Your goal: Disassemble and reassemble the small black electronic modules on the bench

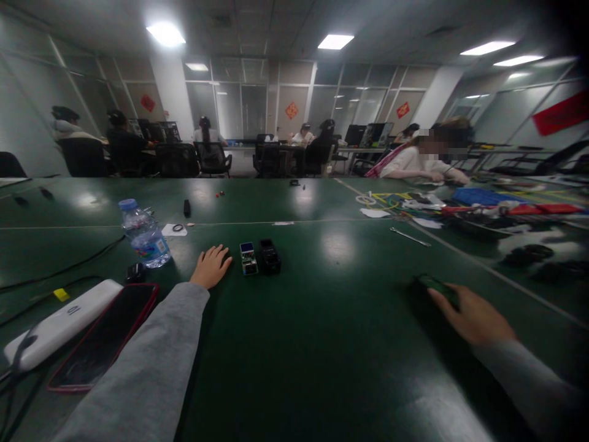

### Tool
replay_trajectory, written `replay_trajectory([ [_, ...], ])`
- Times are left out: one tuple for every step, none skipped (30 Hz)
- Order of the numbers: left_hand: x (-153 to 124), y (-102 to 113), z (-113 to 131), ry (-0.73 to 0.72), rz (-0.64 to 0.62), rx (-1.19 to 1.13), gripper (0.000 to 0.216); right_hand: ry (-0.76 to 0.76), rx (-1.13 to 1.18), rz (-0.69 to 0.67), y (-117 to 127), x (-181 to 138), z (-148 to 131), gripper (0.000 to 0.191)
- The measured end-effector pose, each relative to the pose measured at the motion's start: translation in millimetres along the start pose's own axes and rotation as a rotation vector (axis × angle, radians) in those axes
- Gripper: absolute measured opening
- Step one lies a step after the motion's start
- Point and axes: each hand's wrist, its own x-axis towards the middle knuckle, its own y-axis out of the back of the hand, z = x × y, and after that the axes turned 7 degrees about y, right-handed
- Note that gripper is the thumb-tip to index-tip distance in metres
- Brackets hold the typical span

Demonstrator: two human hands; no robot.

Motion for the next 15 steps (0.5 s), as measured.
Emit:
replay_trajectory([
  [0.1, -0.1, -0.2, 0.001, 0.001, -0.001, 0.056, 0.077, 0.047, -0.070, -13.5, 4.0, -26.7, 0.063],
  [0.2, -0.3, -0.4, 0.000, 0.003, -0.002, 0.056, 0.200, 0.107, -0.110, -24.2, 4.0, -60.1, 0.060],
  [0.1, -0.4, -0.6, -0.002, 0.005, -0.004, 0.056, 0.329, 0.176, -0.136, -31.4, 0.1, -98.3, 0.059],
  [0.0, -0.6, -0.7, -0.004, 0.007, -0.004, 0.056, 0.455, 0.236, -0.170, -35.2, -6.9, -139.1, 0.059],
  [-0.1, -0.7, -0.7, -0.005, 0.009, -0.003, 0.056, 0.567, 0.281, -0.215, -35.9, -16.2, -180.0, 0.059],
  [-0.1, -0.9, -0.7, -0.005, 0.011, -0.001, 0.056, 0.664, 0.315, -0.270, -34.1, -26.7, -218.6, 0.058],
  [-0.1, -1.1, -0.6, -0.005, 0.013, 0.002, 0.056, 0.755, 0.343, -0.327, -30.8, -37.4, -253.1, 0.058],
  [0.0, -1.4, -0.5, -0.004, 0.015, 0.006, 0.056, 0.826, 0.361, -0.373, -26.9, -47.4, -282.2, 0.059],
  [0.2, -1.7, -0.3, -0.003, 0.017, 0.010, 0.055, 0.877, 0.375, -0.395, -23.1, -56.0, -305.3, 0.060],
  [0.5, -2.0, -0.2, -0.003, 0.019, 0.011, 0.055, 0.916, 0.391, -0.414, -20.0, -62.8, -322.3, 0.060],
  [0.8, -2.4, -0.1, -0.004, 0.021, 0.011, 0.055, 0.938, 0.404, -0.424, -17.6, -67.6, -333.8, 0.060],
  [1.1, -2.7, -0.1, -0.003, 0.023, 0.011, 0.054, 0.944, 0.419, -0.428, -16.1, -70.4, -340.6, 0.060],
  [1.3, -3.1, -0.1, -0.002, 0.024, 0.011, 0.054, 0.941, 0.443, -0.432, -15.2, -71.4, -343.7, 0.060],
  [1.5, -3.4, 0.0, 0.000, 0.026, 0.012, 0.053, 0.934, 0.485, -0.436, -14.9, -70.6, -344.1, 0.060],
  [1.6, -3.6, 0.1, 0.000, 0.027, 0.013, 0.054, 0.924, 0.553, -0.436, -14.9, -68.1, -342.8, 0.061],
])
